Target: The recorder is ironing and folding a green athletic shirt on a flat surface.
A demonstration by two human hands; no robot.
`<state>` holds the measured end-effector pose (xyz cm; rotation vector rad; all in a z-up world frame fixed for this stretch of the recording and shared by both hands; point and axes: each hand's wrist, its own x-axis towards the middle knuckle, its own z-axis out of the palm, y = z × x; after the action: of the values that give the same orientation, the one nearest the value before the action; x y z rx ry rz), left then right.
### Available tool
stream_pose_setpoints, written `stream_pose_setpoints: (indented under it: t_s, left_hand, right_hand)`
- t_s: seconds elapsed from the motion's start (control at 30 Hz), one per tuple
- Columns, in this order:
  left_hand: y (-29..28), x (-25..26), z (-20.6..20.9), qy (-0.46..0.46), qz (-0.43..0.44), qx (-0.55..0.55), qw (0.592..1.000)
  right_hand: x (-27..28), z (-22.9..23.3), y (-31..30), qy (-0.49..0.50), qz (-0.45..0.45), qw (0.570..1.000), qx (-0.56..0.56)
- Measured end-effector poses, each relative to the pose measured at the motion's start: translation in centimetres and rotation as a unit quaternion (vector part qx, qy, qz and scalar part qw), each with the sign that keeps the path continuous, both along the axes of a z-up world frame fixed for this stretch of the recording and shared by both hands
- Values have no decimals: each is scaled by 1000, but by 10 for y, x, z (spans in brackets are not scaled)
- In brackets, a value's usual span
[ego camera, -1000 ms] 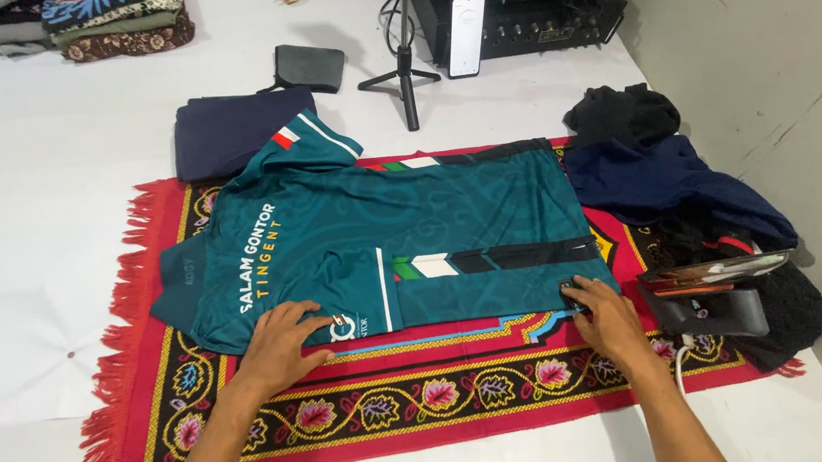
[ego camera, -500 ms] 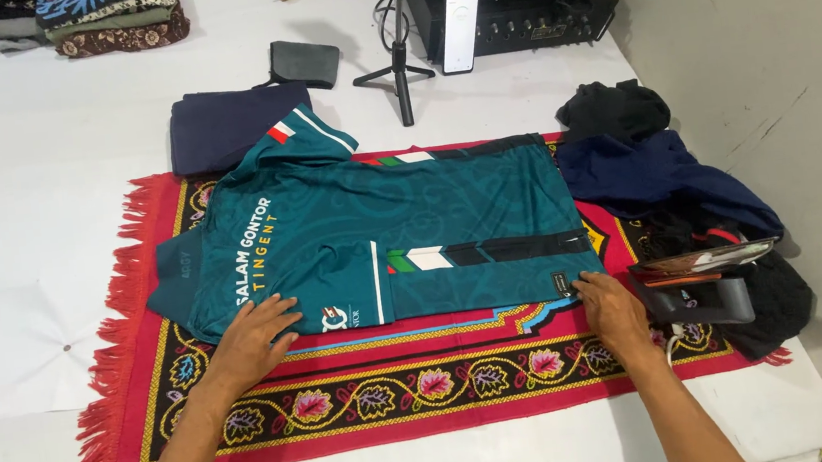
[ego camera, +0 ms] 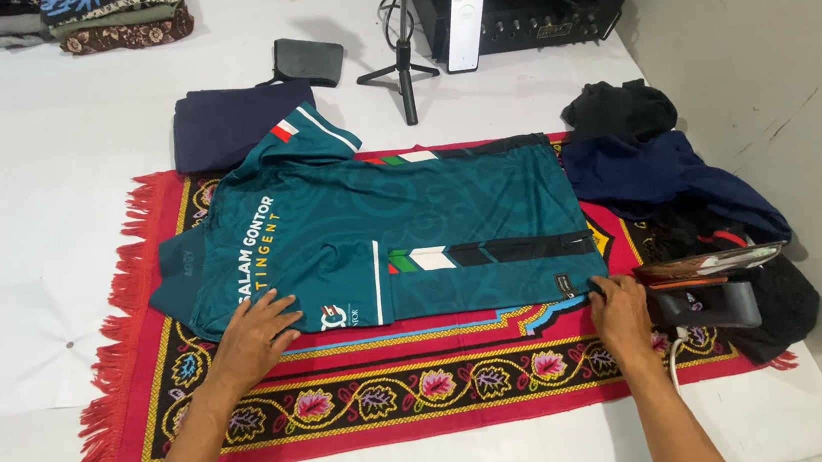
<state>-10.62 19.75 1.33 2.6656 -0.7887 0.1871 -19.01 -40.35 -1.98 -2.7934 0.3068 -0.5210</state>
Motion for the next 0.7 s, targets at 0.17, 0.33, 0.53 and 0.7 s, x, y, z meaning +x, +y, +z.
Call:
stream_pose_setpoints:
  t_s: [0.17,0.33,0.53,0.7]
  left_hand:
    - [-25,-5,22,-47,-29,6,998]
    - [-38,-1,21,-59,-82,0,995]
    - [-47,-1,22,-109,-125,8,986]
    - [-53,0,23,-147,-129,-5,981]
  right_hand:
    - [-1,13,11,2,-27,1000,1]
    - [-2,12,6,1,-10,999,-42]
    - [0,9,-2,-5,24,998,-56]
    - [0,4,-10,-15,69,993,-91]
